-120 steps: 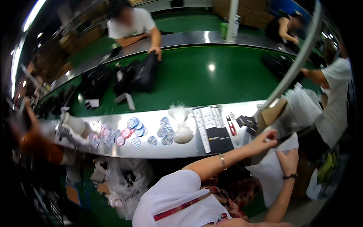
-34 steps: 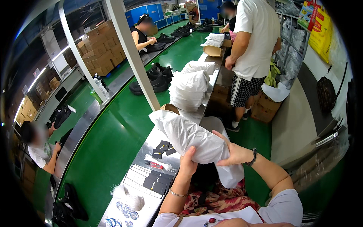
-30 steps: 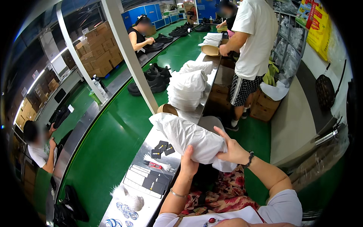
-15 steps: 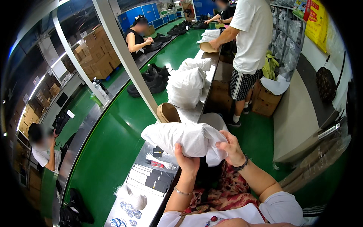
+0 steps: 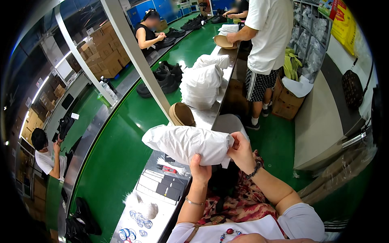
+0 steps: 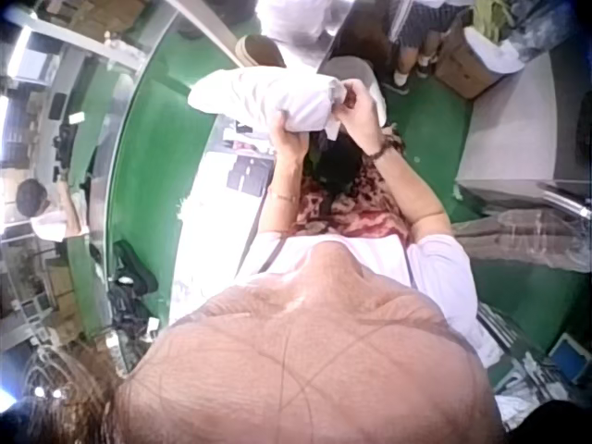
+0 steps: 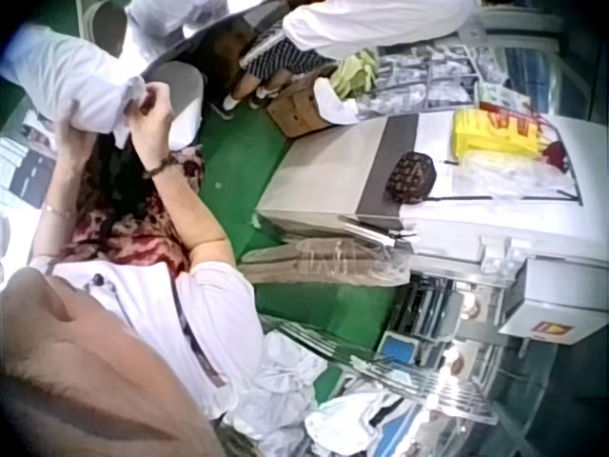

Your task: The person takes cardboard shoe inserts and wraps them in white protective paper before stacking the wrapped components on a table.

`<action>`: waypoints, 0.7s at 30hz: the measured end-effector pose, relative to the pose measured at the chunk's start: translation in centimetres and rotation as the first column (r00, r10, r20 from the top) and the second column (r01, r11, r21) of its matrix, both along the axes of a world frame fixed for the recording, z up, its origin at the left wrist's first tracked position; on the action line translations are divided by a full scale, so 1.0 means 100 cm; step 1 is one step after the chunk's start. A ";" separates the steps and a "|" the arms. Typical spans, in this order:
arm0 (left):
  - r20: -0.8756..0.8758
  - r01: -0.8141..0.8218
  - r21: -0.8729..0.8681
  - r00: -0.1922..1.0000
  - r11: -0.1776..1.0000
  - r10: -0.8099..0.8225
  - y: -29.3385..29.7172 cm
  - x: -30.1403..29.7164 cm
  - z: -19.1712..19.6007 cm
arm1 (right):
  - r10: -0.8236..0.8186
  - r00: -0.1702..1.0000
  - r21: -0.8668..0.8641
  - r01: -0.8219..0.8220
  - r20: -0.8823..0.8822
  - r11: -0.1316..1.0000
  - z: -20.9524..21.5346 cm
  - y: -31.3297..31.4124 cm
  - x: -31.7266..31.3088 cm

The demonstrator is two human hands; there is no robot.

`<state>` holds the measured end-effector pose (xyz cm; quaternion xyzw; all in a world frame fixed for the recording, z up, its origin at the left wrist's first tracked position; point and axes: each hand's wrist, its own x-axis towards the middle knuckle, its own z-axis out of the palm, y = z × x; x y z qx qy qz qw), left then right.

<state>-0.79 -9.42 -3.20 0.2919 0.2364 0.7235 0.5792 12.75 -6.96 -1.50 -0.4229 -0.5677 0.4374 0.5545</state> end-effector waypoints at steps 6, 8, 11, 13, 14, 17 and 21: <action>0.025 0.046 0.031 0.999 0.998 -0.047 0.002 0.000 0.001 | 0.094 0.443 -0.170 -0.520 -0.892 0.837 -0.002 -0.013 -0.001; 0.073 0.088 0.034 0.993 0.996 -0.090 0.005 0.000 0.003 | 0.082 0.274 -0.106 -0.607 -0.958 0.788 0.001 -0.014 -0.001; 0.173 0.191 0.058 0.965 0.980 -0.198 0.010 0.002 0.004 | 0.079 0.170 -0.054 -0.658 -0.982 0.751 0.003 -0.013 -0.004; 0.197 0.248 0.088 0.945 0.965 -0.261 0.009 0.006 0.009 | 0.135 0.166 -0.007 -0.657 -0.977 0.754 0.000 -0.011 -0.004; 0.183 0.230 0.083 0.953 0.970 -0.241 0.009 0.005 0.009 | 0.163 0.163 0.016 -0.657 -0.973 0.754 -0.004 -0.010 -0.004; 0.129 0.191 0.073 0.971 0.979 -0.199 0.011 0.003 0.009 | 0.160 0.344 -0.126 -0.675 -0.925 0.727 -0.028 -0.001 0.003; 0.046 0.213 0.048 0.976 0.976 -0.215 0.010 -0.008 -0.002 | 0.149 0.371 -0.163 -0.686 -0.917 0.709 -0.038 -0.007 0.002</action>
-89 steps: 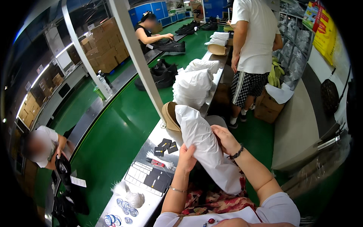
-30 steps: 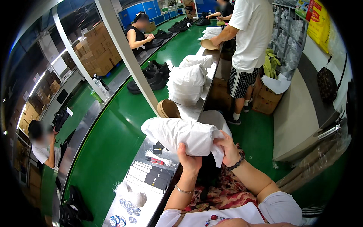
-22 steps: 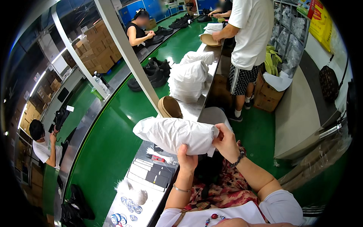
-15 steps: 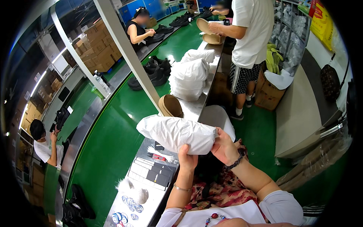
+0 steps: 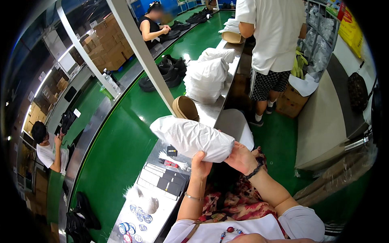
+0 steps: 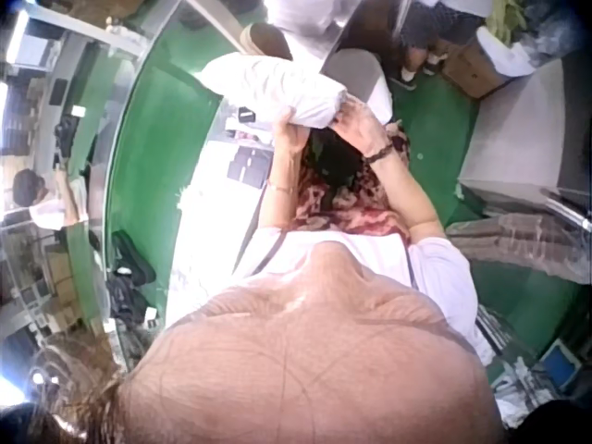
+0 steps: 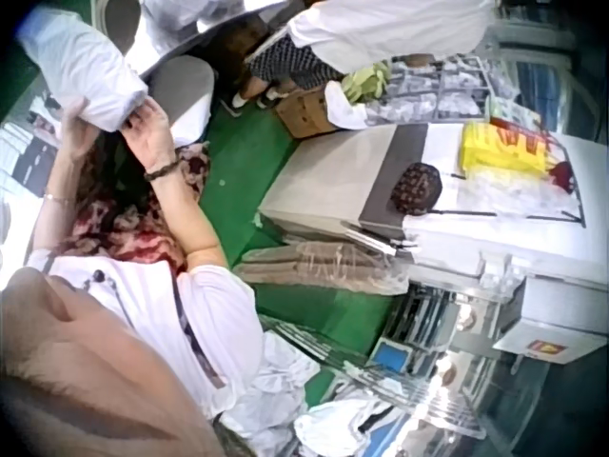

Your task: The person takes cardboard shoe inserts and wraps them in white protective paper before stacking the wrapped components on a table.

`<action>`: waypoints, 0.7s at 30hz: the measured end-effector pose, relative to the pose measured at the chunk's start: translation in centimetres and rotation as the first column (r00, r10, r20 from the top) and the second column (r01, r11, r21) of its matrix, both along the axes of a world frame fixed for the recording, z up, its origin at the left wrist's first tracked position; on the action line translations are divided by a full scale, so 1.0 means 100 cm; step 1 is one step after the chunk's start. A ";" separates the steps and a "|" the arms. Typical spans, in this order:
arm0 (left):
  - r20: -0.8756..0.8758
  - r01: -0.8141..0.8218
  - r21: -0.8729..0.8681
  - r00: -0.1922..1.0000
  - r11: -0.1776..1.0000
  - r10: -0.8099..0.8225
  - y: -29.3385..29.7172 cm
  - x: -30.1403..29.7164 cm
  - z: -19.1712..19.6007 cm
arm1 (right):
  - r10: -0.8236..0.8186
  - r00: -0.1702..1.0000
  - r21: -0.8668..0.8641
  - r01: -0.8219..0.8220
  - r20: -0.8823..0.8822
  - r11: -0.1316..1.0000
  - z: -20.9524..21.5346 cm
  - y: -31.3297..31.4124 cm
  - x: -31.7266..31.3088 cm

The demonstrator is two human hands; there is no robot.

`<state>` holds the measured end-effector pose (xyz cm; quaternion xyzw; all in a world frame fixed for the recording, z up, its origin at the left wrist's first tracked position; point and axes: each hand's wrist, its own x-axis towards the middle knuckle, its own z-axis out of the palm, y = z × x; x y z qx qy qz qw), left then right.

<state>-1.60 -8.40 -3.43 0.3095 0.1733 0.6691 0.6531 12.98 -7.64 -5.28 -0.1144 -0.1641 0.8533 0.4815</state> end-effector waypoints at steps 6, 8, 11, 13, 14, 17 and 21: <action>0.151 0.110 -0.057 0.983 0.992 -0.100 0.004 0.009 -0.006 | -0.009 0.945 -0.079 -0.018 -0.327 0.997 0.009 -0.010 -0.013; 0.141 0.115 -0.034 0.984 0.993 -0.109 0.005 0.007 -0.007 | -0.034 0.961 -0.086 0.011 -0.276 0.996 0.016 -0.013 -0.016; 0.123 0.004 -0.124 0.992 0.992 0.011 0.005 -0.004 -0.020 | 0.085 0.996 0.009 -0.085 0.011 0.996 0.004 -0.005 -0.003; 0.077 -0.042 -0.173 0.995 0.984 0.056 0.004 -0.007 -0.024 | 0.028 0.919 0.075 -0.063 0.393 0.995 -0.017 0.006 0.013; 0.053 -0.045 -0.169 0.997 0.985 0.055 0.003 -0.005 -0.027 | -0.155 0.834 0.170 0.075 0.530 0.983 -0.024 0.004 0.015; 0.009 -0.105 -0.182 0.994 0.978 0.109 0.006 0.005 -0.038 | -0.405 0.833 0.526 0.167 0.378 0.834 0.007 -0.006 0.004; -0.159 -0.136 -0.141 0.981 0.981 0.113 0.003 0.025 -0.044 | -0.667 0.576 0.700 0.215 0.473 0.682 -0.002 -0.007 -0.009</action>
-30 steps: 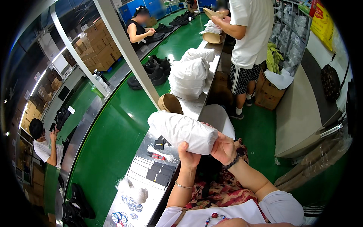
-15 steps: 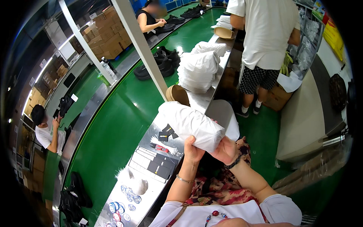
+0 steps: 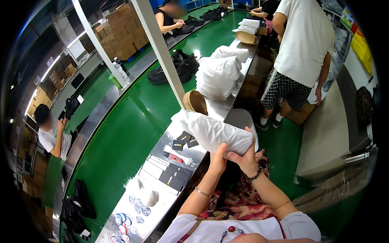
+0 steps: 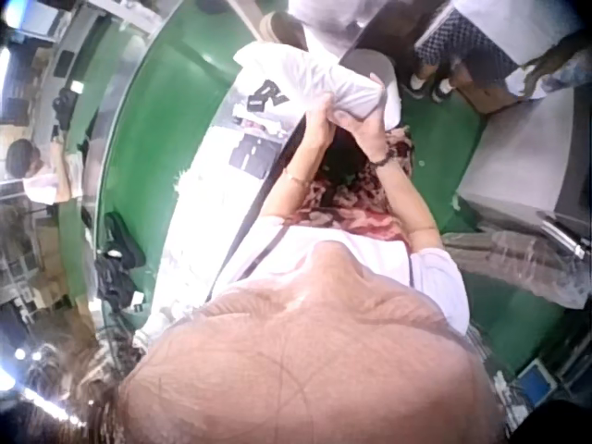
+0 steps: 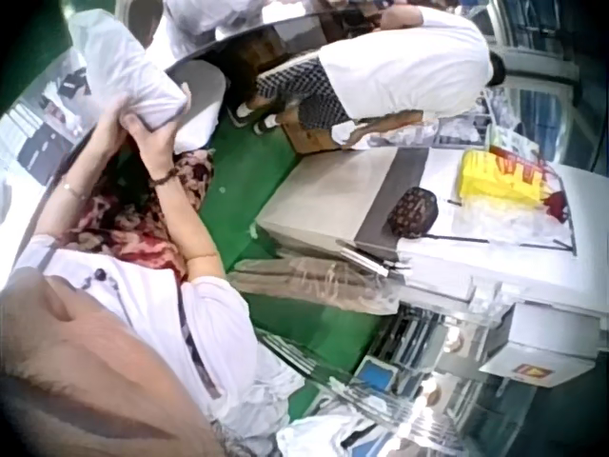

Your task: The person takes cardboard shoe inserts and wraps them in white protective paper before stacking the wrapped components on a table.

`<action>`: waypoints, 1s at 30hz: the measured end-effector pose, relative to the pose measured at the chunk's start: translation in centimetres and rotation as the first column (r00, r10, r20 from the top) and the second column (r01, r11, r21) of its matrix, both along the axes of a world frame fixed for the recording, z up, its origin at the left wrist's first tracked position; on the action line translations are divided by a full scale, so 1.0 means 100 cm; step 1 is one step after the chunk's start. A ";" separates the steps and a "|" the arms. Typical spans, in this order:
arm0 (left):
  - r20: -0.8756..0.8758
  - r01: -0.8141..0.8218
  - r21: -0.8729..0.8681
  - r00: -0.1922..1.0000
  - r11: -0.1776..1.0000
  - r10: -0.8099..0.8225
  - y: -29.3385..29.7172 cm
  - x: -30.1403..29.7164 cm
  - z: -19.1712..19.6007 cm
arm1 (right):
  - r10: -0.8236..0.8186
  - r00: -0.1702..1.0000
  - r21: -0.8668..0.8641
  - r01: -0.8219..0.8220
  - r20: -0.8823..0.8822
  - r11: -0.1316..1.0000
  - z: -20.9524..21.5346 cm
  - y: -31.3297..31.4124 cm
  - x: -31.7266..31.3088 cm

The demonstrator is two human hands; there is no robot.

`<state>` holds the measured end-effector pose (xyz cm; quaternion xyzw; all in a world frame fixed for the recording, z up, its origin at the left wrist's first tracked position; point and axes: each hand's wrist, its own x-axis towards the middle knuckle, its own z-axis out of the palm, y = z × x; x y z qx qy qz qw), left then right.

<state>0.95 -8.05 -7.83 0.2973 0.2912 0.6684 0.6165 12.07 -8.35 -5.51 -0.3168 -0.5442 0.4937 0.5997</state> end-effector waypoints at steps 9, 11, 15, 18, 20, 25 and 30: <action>-0.767 -0.395 0.523 0.169 0.755 0.619 -0.010 -0.033 0.048 | -0.524 0.749 0.466 0.324 0.405 0.823 0.021 0.007 0.046; -0.807 -0.385 0.468 0.181 0.796 0.562 -0.003 -0.038 0.053 | -0.445 0.775 0.617 0.091 0.449 0.781 0.029 0.009 0.057; -0.352 -0.178 -0.099 0.927 0.979 0.133 0.003 -0.057 0.045 | -0.336 0.774 0.741 -0.242 0.536 0.626 0.059 0.012 0.063; 0.122 -0.030 -0.228 0.991 0.973 0.059 0.004 -0.041 0.069 | -0.220 0.844 0.635 -0.172 0.489 0.753 0.044 0.015 0.066; 0.134 -0.019 -0.274 0.989 0.961 0.057 0.009 -0.036 0.072 | -0.189 0.868 0.492 -0.072 0.459 0.868 0.027 0.008 0.064; -0.534 -0.134 -0.196 0.845 0.971 0.009 0.036 -0.061 0.052 | -0.167 0.929 0.082 0.148 0.330 0.986 0.002 -0.005 0.053; -0.848 -0.453 0.491 -0.053 0.744 0.528 0.094 -0.088 0.061 | -0.318 0.927 0.009 0.322 0.199 0.947 -0.004 0.037 0.075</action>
